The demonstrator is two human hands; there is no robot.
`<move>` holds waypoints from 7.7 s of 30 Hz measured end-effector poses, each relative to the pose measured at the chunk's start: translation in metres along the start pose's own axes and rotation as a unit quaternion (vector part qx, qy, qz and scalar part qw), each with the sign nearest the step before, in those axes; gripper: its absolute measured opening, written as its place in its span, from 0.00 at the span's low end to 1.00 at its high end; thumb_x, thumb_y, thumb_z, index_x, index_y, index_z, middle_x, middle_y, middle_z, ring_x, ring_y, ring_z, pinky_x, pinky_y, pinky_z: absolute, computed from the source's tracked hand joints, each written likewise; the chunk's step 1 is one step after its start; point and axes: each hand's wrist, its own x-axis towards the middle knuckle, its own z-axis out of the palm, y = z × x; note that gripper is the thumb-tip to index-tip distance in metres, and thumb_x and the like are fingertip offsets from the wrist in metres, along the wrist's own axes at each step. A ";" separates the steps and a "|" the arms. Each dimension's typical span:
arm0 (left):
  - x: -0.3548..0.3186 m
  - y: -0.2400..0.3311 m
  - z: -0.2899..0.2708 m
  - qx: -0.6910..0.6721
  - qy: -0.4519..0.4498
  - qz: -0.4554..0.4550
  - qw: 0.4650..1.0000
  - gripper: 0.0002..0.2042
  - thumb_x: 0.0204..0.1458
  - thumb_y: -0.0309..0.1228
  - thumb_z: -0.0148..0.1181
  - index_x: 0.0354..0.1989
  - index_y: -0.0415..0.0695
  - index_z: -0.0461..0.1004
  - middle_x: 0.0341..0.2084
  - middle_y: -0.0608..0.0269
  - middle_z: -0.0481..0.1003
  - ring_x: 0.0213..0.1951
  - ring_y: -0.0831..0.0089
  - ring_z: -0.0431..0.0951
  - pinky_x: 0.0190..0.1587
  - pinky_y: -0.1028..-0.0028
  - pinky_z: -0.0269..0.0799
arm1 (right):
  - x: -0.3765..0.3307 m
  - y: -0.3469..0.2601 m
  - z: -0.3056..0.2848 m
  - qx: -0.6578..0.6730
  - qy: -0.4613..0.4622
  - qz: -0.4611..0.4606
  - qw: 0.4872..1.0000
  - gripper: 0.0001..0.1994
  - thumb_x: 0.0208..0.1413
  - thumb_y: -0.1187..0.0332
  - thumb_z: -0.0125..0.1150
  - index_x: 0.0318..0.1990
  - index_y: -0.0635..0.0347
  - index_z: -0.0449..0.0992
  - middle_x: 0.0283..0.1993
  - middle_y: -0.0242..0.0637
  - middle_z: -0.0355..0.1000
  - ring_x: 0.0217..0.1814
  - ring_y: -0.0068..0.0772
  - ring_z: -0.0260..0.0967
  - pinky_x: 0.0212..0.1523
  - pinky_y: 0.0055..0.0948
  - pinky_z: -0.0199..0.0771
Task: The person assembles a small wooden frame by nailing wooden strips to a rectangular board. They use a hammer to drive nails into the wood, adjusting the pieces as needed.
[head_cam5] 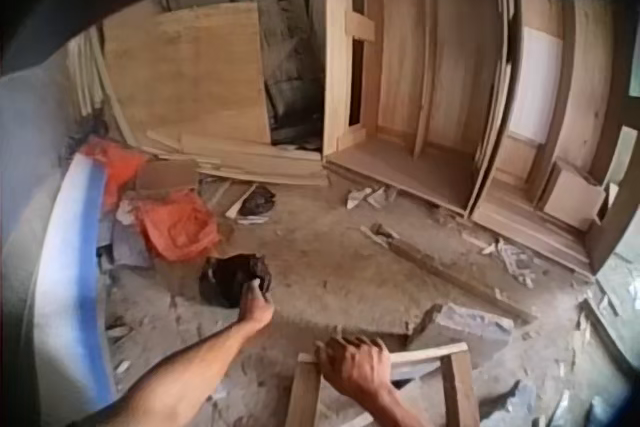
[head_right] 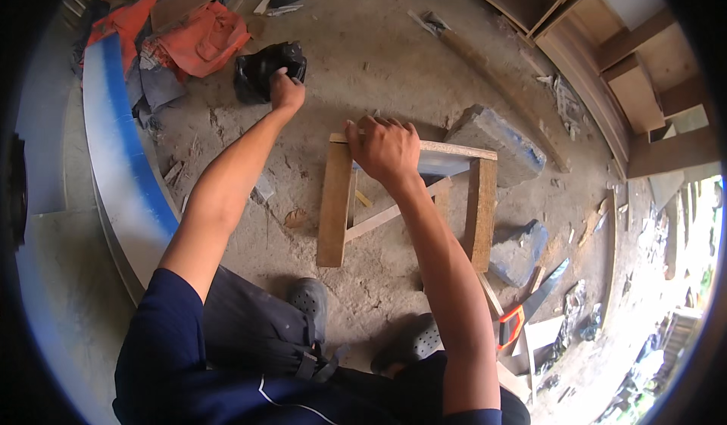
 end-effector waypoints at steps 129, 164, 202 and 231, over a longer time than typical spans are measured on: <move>-0.341 0.003 -0.159 0.470 -0.524 0.040 0.709 0.36 0.38 0.30 0.61 0.63 0.44 0.61 0.70 0.52 0.41 0.71 0.57 0.43 0.67 0.45 0.42 | -0.232 -0.074 0.153 0.018 -0.344 -0.108 0.932 0.08 0.54 0.69 0.54 0.32 0.53 0.81 0.35 0.38 0.79 0.37 0.37 0.79 0.34 0.34 0.79; -0.311 -0.006 -0.165 0.445 -0.531 -0.010 0.721 0.26 0.47 0.22 0.55 0.59 0.43 0.66 0.68 0.56 0.49 0.63 0.57 0.62 0.61 0.63 0.64 | -0.222 -0.059 0.122 0.248 -0.345 0.037 0.904 0.09 0.50 0.67 0.55 0.37 0.49 0.81 0.38 0.47 0.77 0.43 0.48 0.75 0.46 0.41 0.74; -0.295 -0.029 -0.162 0.383 -0.570 0.010 0.727 0.25 0.44 0.20 0.53 0.55 0.43 0.68 0.57 0.54 0.67 0.58 0.54 0.68 0.54 0.61 0.71 | -0.220 -0.036 0.130 0.279 -0.323 0.034 0.904 0.11 0.50 0.71 0.56 0.40 0.55 0.80 0.37 0.47 0.77 0.40 0.44 0.76 0.45 0.36 0.75; -0.436 0.202 0.004 0.067 -0.555 0.301 0.773 0.11 0.54 0.33 0.52 0.44 0.43 0.69 0.35 0.47 0.78 0.43 0.51 0.78 0.44 0.58 0.72 | -0.344 0.139 -0.062 0.176 0.055 0.428 0.885 0.10 0.55 0.66 0.55 0.37 0.63 0.78 0.27 0.46 0.75 0.27 0.40 0.75 0.30 0.36 0.74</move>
